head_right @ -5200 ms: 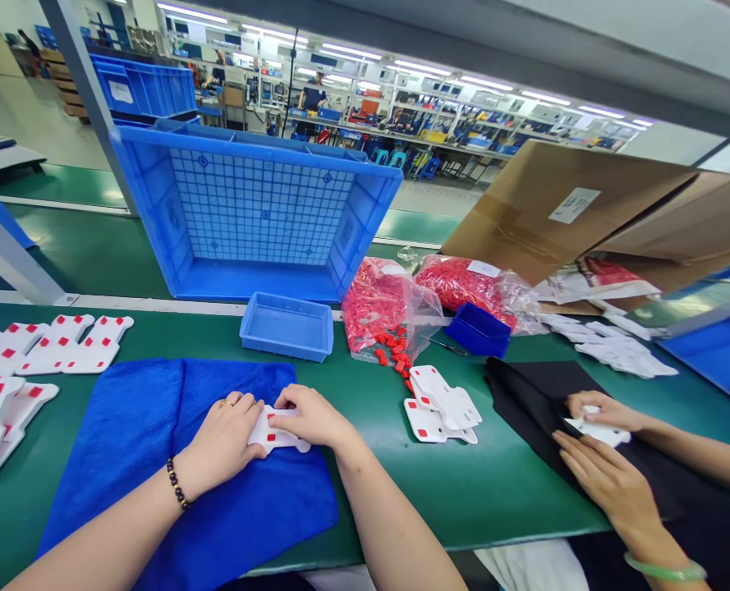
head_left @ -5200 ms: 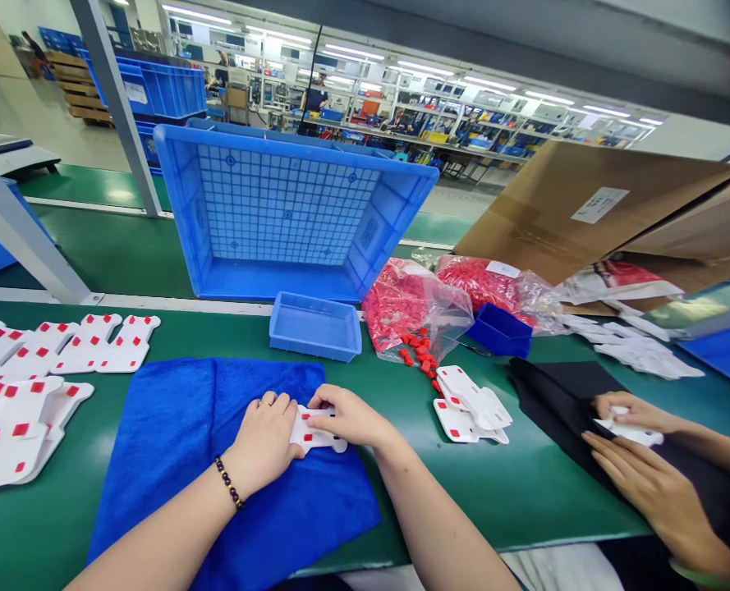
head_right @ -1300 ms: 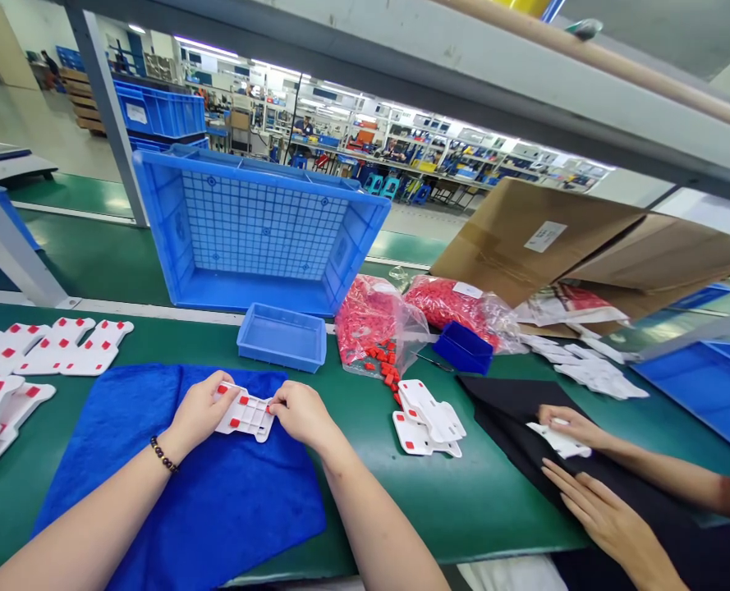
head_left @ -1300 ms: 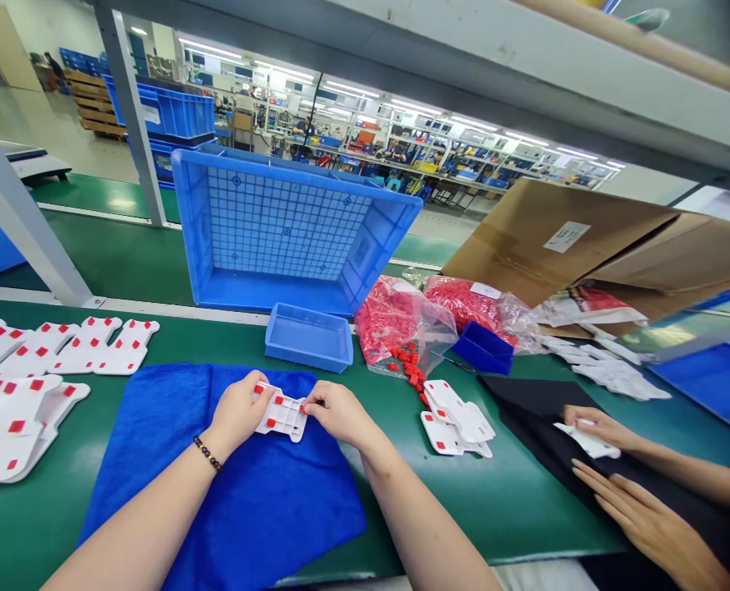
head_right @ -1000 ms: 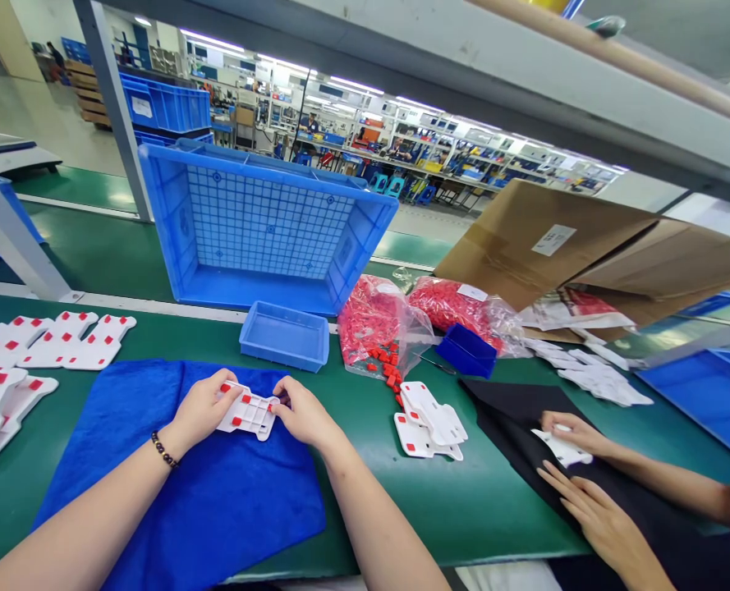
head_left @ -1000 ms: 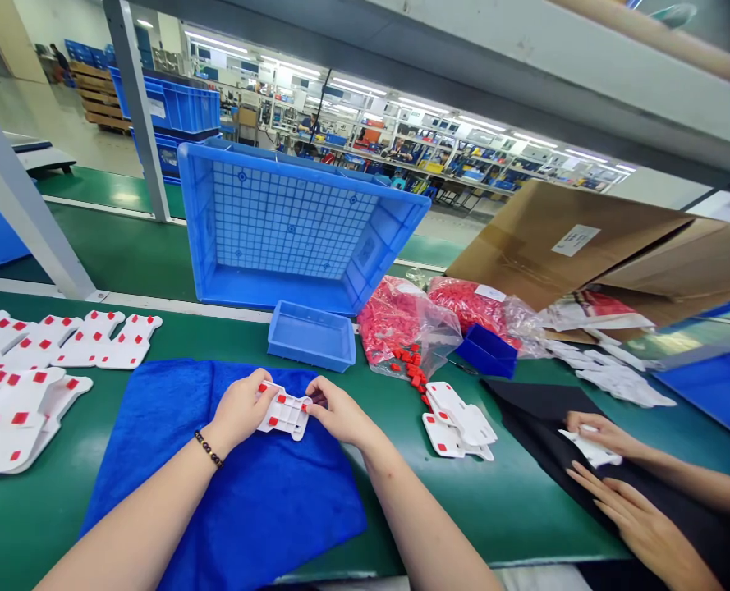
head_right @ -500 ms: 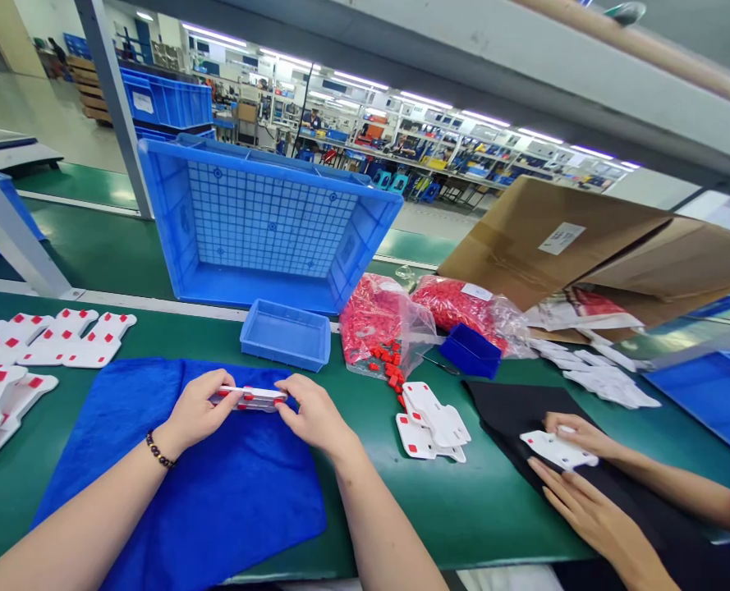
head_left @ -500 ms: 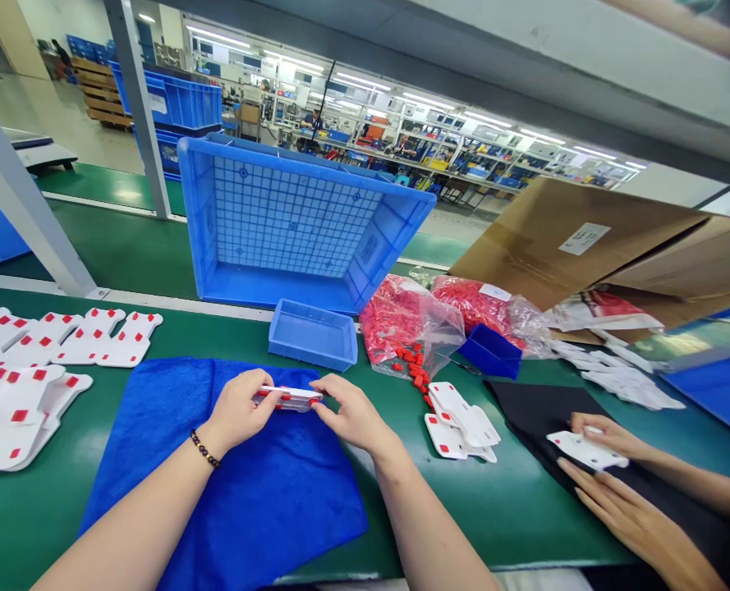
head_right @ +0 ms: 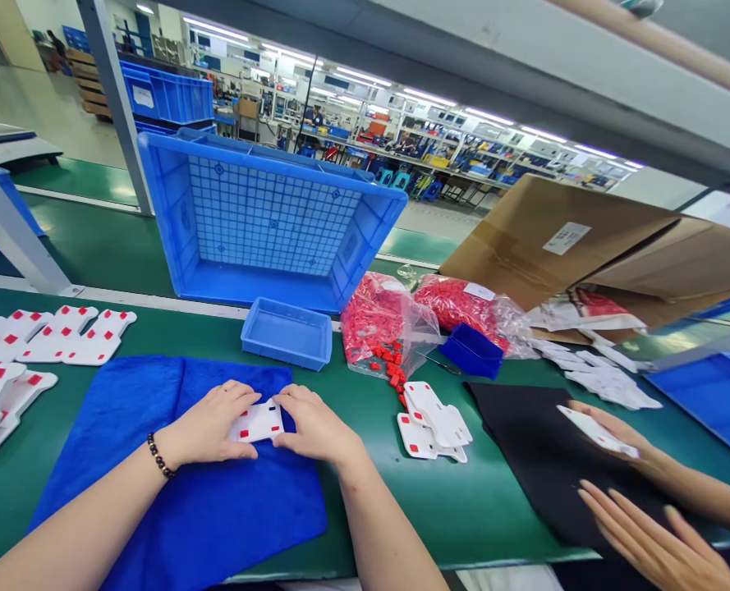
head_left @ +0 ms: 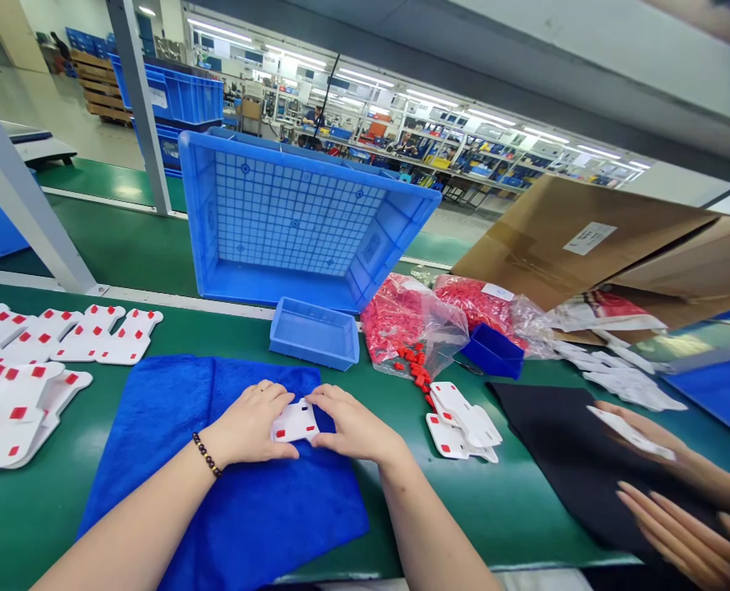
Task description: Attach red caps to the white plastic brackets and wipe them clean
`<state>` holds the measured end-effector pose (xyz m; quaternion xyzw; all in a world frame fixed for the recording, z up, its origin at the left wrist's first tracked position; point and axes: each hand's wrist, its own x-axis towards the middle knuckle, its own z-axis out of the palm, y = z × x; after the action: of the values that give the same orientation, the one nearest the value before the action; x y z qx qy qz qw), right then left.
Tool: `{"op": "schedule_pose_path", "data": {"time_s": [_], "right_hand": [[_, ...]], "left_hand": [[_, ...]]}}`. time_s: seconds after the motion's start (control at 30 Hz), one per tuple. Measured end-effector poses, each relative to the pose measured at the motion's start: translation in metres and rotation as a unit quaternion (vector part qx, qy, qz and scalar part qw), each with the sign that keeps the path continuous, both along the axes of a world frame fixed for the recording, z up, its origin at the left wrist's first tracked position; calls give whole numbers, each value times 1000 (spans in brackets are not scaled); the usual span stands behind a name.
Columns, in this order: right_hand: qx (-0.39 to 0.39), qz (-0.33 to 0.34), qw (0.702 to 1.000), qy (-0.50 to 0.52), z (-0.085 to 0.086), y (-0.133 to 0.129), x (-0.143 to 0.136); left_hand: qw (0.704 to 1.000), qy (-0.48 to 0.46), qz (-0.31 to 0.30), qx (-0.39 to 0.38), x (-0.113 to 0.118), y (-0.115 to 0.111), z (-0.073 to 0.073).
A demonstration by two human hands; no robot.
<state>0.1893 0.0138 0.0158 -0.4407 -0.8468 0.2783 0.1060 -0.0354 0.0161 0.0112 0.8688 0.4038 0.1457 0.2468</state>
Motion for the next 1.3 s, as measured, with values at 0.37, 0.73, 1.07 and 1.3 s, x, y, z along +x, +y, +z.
{"op": "schedule_pose_path", "data": {"time_s": [0.37, 0.73, 1.07, 1.3], "right_hand": [[13, 3, 997, -77, 4, -5, -11], [-6, 2, 992, -123, 1, -11, -13], [27, -7, 982, -186, 5, -13, -28], [39, -4, 980, -194, 1, -16, -30]], "left_hand": [[993, 82, -15, 80, 13, -10, -5], [995, 87, -11, 50, 14, -14, -5], [993, 112, 33, 31, 22, -15, -7], [990, 132, 42, 21, 28, -15, -3]]}}
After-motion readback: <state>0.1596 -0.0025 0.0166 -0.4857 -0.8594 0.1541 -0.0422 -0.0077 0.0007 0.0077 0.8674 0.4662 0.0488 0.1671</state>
